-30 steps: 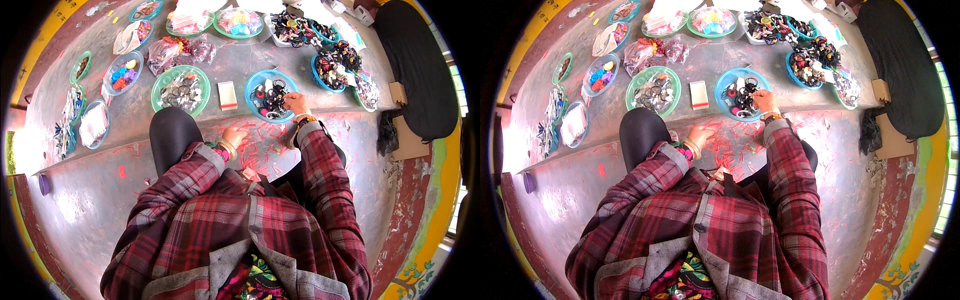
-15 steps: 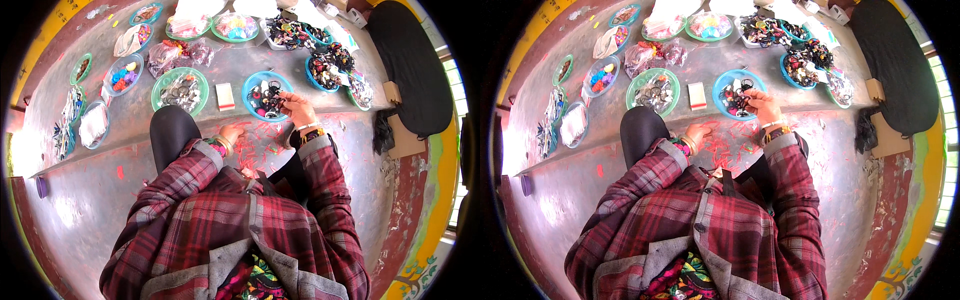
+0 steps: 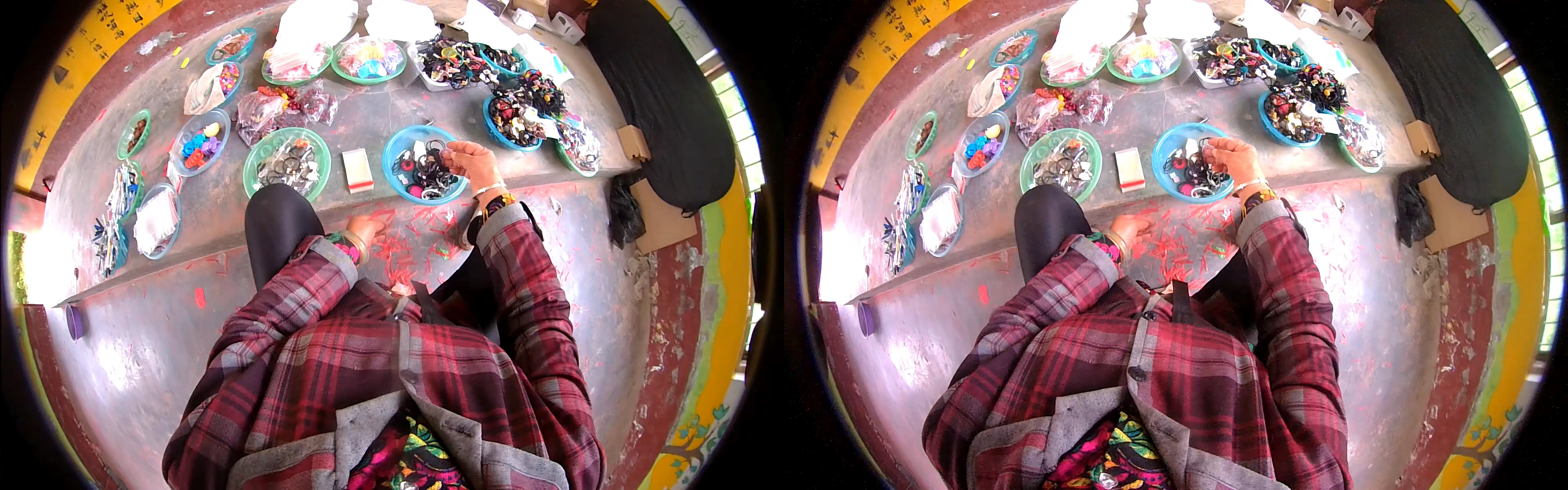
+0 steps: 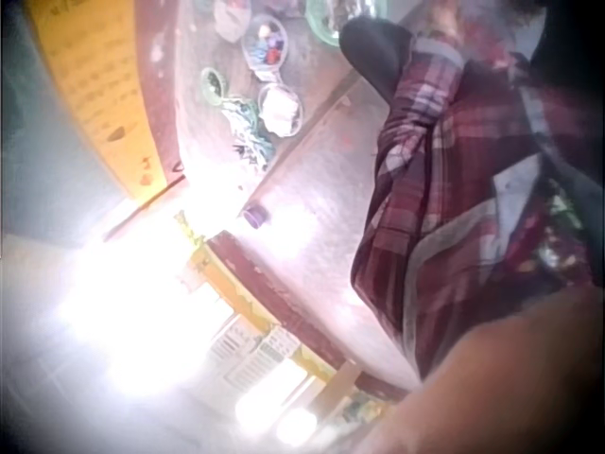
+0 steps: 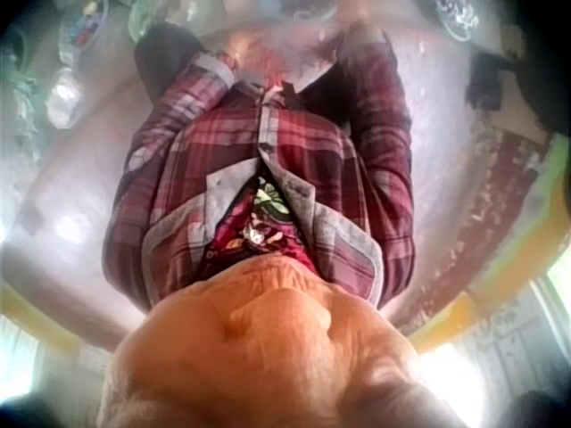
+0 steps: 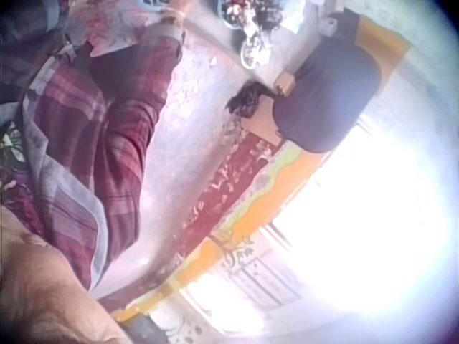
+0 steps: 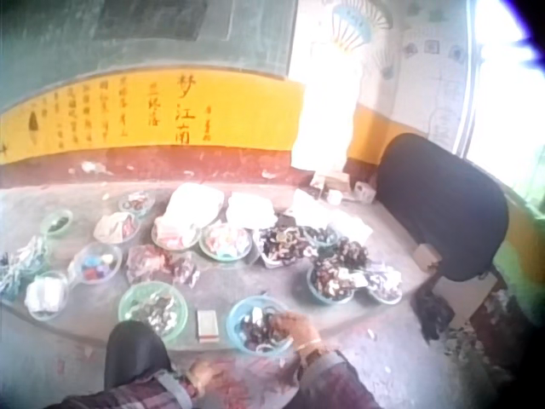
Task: The person sits on the floor and repeatedly picks up small hair accessories from a blue bowl, places them into clear plastic bags, and sets the packaged items aside. The workspace includes several bowls of colorful hair accessories and a stack of plastic bags.
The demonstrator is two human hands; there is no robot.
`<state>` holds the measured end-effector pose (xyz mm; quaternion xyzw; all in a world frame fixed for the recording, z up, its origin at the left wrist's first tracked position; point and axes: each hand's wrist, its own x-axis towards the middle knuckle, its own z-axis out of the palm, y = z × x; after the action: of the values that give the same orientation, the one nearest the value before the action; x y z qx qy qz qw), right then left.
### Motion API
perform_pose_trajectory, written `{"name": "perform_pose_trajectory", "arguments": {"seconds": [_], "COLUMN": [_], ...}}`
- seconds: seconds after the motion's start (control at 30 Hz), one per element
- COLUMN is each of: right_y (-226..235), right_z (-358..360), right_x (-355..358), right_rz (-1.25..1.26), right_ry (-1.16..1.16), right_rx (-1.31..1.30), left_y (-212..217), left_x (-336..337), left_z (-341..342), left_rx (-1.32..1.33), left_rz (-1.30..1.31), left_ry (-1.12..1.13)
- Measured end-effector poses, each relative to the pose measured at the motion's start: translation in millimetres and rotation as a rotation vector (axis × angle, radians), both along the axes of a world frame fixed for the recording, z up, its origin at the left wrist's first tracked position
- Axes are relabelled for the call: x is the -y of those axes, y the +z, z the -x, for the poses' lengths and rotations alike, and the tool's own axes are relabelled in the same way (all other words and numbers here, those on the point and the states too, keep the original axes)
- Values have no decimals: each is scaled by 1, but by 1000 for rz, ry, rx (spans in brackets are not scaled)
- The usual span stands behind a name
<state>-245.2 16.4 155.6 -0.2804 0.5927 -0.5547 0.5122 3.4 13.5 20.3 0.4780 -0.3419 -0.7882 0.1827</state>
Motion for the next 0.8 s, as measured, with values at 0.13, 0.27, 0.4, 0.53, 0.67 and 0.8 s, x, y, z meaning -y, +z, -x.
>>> {"name": "perform_pose_trajectory", "arguments": {"seconds": [0.13,0.27,0.4,0.53,0.67,0.8], "right_y": [-15,-17,-10,3,7,-3], "right_z": [18,19,14,0,-27,-51], "right_x": [8,10,5,-7,-19,-34], "right_rz": [28,138,232,240,225,181], "right_ry": [-14,0,62,137,198,338], "right_rx": [-105,-162,167,377,404,347], "left_y": [0,-11,-3,4,2,16], "left_x": [-3,0,1,0,3,0], "left_z": [5,2,5,7,1,5], "left_rx": [2,10,-34,-101,-111,-45], "left_rz": [-3,-35,-69,-74,-62,-79], "left_ry": [1,-7,7,43,14,13]}}
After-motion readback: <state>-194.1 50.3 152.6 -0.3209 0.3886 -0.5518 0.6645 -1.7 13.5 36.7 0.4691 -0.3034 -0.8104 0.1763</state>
